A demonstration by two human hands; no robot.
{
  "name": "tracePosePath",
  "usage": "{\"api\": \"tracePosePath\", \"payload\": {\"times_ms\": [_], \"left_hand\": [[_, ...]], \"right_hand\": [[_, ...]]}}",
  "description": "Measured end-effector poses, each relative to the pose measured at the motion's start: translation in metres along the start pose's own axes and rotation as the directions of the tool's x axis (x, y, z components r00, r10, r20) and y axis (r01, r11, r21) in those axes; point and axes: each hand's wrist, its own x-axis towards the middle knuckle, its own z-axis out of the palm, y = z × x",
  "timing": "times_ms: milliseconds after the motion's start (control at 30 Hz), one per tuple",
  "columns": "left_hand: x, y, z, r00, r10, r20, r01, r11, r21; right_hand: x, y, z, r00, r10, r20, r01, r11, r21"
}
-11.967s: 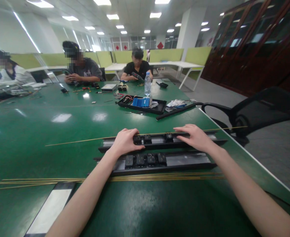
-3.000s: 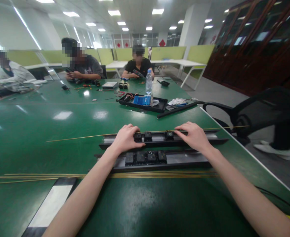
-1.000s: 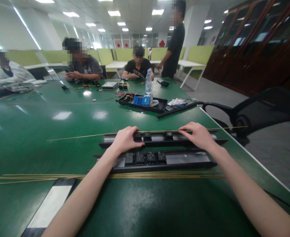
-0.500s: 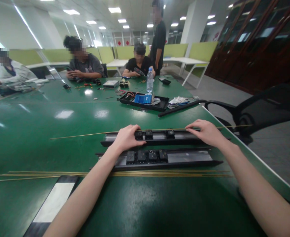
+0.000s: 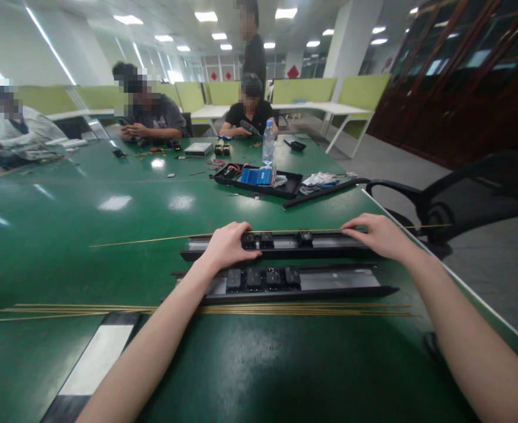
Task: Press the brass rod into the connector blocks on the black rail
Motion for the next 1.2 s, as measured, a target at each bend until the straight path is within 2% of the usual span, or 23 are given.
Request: {"api": "tracePosePath", "payload": {"times_ms": [633,933,1200], "left_hand": [[0.000,0.000,-0.001,1.000,-0.005,0.007,0.005,1.000,-0.007],[-0.001,-0.001,0.000,1.000,-0.005,0.003,0.005,1.000,-0.011],[-0.001,-0.001,0.000,1.000,-0.004,0.007,0.004,1.000,-0.009]], "right_hand": [[-0.006,0.012,-0.017,0.999,0.042,0.019,-0.041,0.999,-0.018],[-0.008,0.012,-0.026,0.982,0.164,0.095,-0.163,0.987,-0.014],[-0.009,0.017,-0.026,0.981,0.169,0.092,-0.169,0.986,-0.011]]}}
